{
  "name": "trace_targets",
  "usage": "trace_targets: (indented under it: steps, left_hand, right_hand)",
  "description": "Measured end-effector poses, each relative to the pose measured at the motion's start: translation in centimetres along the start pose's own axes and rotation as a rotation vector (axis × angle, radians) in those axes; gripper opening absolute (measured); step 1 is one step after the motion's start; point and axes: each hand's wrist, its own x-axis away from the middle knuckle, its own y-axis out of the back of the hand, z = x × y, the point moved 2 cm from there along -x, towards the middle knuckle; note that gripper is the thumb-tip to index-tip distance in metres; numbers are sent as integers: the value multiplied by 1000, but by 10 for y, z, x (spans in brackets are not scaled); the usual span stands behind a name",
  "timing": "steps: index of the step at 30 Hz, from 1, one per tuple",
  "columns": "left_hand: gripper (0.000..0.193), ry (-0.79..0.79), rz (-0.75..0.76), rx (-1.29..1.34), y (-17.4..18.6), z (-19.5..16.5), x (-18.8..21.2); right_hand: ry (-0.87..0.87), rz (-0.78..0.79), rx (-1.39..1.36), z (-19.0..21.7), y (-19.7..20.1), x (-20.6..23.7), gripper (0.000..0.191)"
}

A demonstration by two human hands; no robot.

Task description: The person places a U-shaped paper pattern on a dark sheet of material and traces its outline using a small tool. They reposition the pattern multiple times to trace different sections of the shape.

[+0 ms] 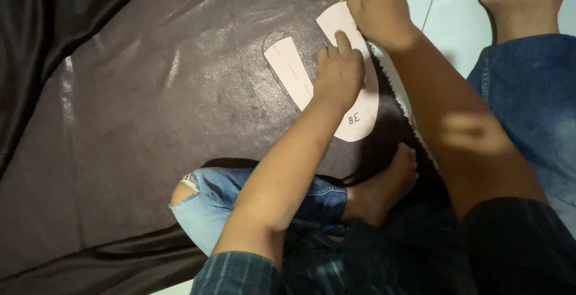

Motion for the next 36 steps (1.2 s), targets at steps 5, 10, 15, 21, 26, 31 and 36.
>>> trace_targets:
  steps: [5,10,15,21,26,31,36]
  left_hand:
    - [87,38,-26,-49,0,0,-4]
    - [90,22,-24,-96,-5,0,0]
    - [94,45,35,-100,-7,0,-2]
    - [95,44,27,-111,-8,1,-1]
    - [95,44,31,-134,-7,0,-1]
    - [74,32,76,-99,-1,0,3]
    - [76,33,87,-89,3,0,6]
  right_hand:
    - [100,-22,-12,-4,2,1,21]
    - [77,-37,22,-13,9,4,22]
    - [0,-4,-46,-14,11,13,22]
    - [80,15,27,-5,23,39,19]
    - [18,17,-54,-8,26,57,18]
    - [188,49,82,-12,29,71,16]
    - [164,47,92,-12,30,80,20]
